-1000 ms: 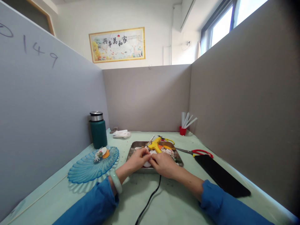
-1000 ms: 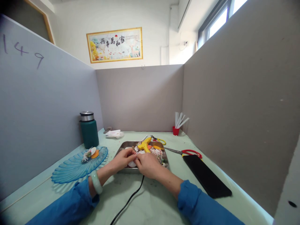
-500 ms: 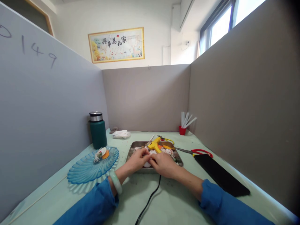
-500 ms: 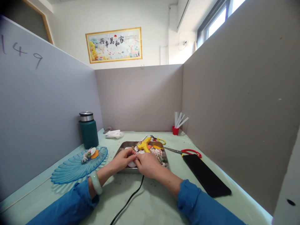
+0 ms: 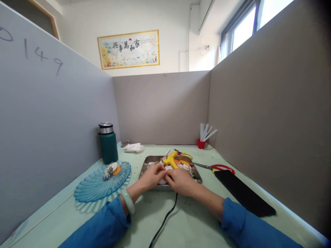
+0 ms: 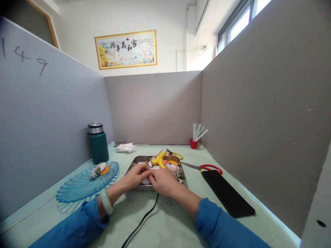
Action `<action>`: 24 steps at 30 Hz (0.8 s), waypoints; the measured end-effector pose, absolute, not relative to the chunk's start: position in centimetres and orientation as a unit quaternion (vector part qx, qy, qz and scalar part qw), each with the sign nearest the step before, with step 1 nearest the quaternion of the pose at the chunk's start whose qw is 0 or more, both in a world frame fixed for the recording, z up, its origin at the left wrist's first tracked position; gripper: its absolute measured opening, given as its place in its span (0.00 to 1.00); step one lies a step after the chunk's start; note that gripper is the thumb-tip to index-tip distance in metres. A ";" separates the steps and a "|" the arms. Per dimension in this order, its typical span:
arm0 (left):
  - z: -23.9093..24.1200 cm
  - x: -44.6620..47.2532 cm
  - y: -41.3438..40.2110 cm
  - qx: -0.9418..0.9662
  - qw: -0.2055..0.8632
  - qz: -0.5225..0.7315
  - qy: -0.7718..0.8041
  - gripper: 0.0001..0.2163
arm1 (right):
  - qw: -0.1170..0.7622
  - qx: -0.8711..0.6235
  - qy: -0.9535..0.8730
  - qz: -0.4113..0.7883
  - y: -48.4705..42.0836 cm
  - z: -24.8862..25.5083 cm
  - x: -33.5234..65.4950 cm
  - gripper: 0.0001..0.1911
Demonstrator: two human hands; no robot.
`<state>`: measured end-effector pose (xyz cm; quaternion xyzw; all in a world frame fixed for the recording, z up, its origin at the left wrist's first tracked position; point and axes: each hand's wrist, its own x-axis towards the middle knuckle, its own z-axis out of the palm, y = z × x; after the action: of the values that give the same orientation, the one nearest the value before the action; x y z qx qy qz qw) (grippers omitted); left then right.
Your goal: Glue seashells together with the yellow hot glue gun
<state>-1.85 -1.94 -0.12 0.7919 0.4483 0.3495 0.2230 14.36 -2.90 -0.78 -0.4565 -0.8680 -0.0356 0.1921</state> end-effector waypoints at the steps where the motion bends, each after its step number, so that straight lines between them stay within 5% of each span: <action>1: -0.1 -1.8 -2.0 0.792 0.221 0.349 0.450 0.09 | 0.192 -0.457 -0.868 -0.035 -2.9 -0.8 14.4 0.20; 24: 0.3 -1.8 -2.3 0.794 0.206 0.340 0.459 0.11 | 0.169 -0.472 -0.865 -0.030 -3.2 -0.3 14.3 0.21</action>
<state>-1.75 -2.26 0.25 0.7943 0.4594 0.3402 0.2059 14.28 -3.17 -0.35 -0.4718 -0.8649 -0.0304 0.1688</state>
